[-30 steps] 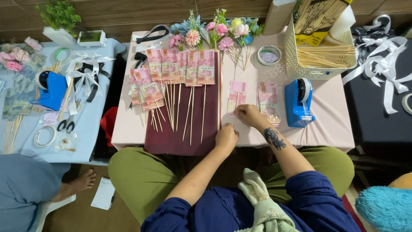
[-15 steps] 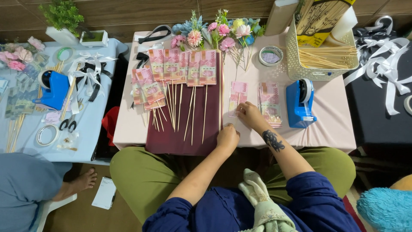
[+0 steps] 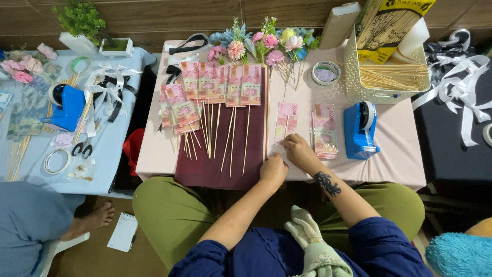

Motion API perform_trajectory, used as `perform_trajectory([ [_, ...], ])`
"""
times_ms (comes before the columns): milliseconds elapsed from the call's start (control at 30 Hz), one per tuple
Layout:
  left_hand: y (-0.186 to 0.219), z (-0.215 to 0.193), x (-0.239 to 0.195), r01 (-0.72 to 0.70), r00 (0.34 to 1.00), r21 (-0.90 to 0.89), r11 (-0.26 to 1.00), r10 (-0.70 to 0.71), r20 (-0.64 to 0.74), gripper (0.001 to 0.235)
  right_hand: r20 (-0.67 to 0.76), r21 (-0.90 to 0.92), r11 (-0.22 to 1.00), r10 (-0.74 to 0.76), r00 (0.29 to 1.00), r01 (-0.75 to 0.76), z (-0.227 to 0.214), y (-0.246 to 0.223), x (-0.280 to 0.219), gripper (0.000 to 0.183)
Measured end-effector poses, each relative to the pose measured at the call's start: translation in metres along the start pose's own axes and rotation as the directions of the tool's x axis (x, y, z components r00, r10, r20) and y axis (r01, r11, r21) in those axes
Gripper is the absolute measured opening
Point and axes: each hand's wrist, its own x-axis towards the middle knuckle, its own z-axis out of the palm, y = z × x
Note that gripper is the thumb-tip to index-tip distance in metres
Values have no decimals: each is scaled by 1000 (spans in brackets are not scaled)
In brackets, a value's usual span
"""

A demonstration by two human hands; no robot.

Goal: The person is attaching Indonesian Rupiah banknotes to wooden sticks using clear tape, likely as a component for a money bouquet.

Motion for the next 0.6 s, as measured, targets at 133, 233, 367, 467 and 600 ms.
perform_trajectory([
  [133, -2, 5, 15, -16, 999, 35, 999, 18, -37, 28, -14, -73, 997, -25, 1000, 23, 2, -2, -5, 20],
  [233, -3, 11, 22, -39, 998, 68, 997, 42, -43, 30, -6, -131, 990, -44, 999, 42, 1, 6, -8, 21],
  [367, 1, 8, 20, 17, 998, 24, 1000, -16, -59, 25, -111, -73, 997, -22, 994, 14, -46, 33, 6, 23],
  [467, 0, 6, 21, 41, 997, 8, 999, -41, -61, 26, -357, -80, 988, 94, 929, -131, -109, 103, 11, 20],
  [600, -1, 4, 25, 12, 998, 37, 999, -10, -57, 27, -501, -425, 767, 244, 830, -482, -143, 318, -28, 5],
])
